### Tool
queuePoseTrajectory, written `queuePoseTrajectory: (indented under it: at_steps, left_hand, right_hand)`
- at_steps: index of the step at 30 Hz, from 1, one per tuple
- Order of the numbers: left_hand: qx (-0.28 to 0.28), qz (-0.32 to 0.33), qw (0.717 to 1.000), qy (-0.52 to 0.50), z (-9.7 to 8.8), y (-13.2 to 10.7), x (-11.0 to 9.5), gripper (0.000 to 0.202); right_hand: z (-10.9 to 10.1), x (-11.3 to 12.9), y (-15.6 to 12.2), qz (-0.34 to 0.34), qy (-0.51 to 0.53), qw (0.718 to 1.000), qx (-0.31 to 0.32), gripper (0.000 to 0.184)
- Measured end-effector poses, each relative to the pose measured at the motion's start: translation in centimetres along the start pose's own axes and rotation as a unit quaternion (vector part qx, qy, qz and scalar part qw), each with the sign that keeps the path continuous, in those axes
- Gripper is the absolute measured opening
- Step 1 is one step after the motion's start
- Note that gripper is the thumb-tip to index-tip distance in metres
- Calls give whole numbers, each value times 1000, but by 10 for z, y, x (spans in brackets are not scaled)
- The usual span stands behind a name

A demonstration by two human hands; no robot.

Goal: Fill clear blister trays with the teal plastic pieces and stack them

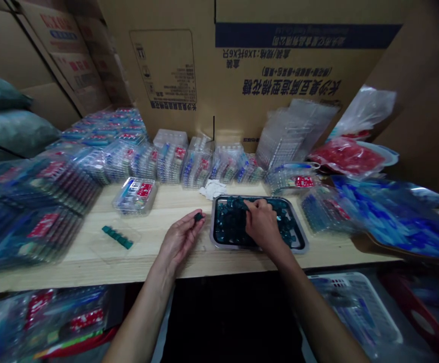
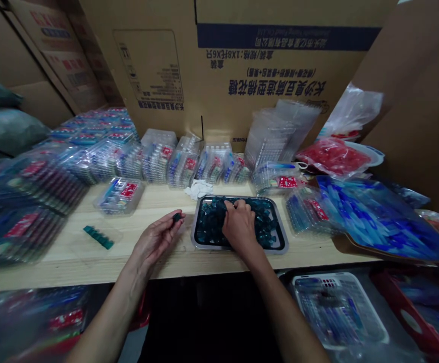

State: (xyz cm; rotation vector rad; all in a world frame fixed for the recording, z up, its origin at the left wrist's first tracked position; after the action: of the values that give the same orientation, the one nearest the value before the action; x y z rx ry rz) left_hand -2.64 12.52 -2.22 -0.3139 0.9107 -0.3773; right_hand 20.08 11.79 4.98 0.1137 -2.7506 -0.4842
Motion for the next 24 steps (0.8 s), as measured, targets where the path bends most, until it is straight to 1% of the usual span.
queuePoseTrajectory:
  at_steps: [2, 4, 5, 6, 7, 9, 11, 12, 13, 15, 17, 20, 22, 24]
  left_hand:
    - [-20, 18, 999, 31, -11, -2, -3, 32]
    - [-55, 71, 991, 98, -27, -4, -13, 35]
    - [-73, 108, 980, 152, -35, -6, -21, 33]
    - [-90, 151, 959, 221, -40, -8, -30, 30]
    - [-102, 196, 929, 299, -41, -10, -38, 25]
    - [-97, 268, 846, 451, -33, -14, -46, 13]
    - [-62, 308, 762, 566, -20, -14, -41, 16]
    - [-50, 318, 730, 603, -14, -14, -37, 20]
    - [-47, 325, 704, 630, -11, -13, -34, 23]
    - [-61, 340, 667, 660, -8, -11, -34, 25]
    - [-71, 350, 648, 673, -6, -9, -35, 23]
    - [-55, 352, 632, 688, -4, -4, -32, 21]
    - [-64, 369, 632, 679, -6, -3, -36, 21]
    - [-90, 393, 637, 657, -10, -4, -43, 21]
  right_hand:
    - [3, 2, -5, -8, -14, 1000, 13, 38]
    - [8, 9, -10, -31, 7, 999, 26, 37]
    - [11, 12, -13, -41, 21, 998, 33, 35]
    - [14, 14, -16, -46, 33, 998, 40, 33]
    - [16, 14, -17, -47, 42, 997, 46, 31]
    - [21, 14, -19, -44, 54, 996, 53, 28]
    - [24, 13, -20, -43, 63, 995, 56, 27]
    - [25, 14, -20, -45, 68, 995, 57, 27]
    - [26, 14, -21, -49, 73, 994, 57, 26]
    - [26, 15, -22, -55, 83, 993, 58, 26]
    - [26, 14, -23, -55, 88, 993, 58, 25]
    - [27, 10, -24, -47, 95, 993, 58, 24]
    - [30, 9, -24, -48, 104, 991, 62, 24]
    - [32, 11, -23, -55, 116, 989, 69, 24]
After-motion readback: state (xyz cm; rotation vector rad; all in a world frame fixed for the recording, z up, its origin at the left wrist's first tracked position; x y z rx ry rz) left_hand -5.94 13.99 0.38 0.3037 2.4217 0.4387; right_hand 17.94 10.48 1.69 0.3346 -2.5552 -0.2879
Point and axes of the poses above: each hand's wrist, its own y-axis towards the middle knuckle, its own z-axis out of the palm, x = y × z, the point moved 10 cm from there along y, towards the middle knuckle, and after that the axes turned 6 degrees about -z, right-handed, at the moved point
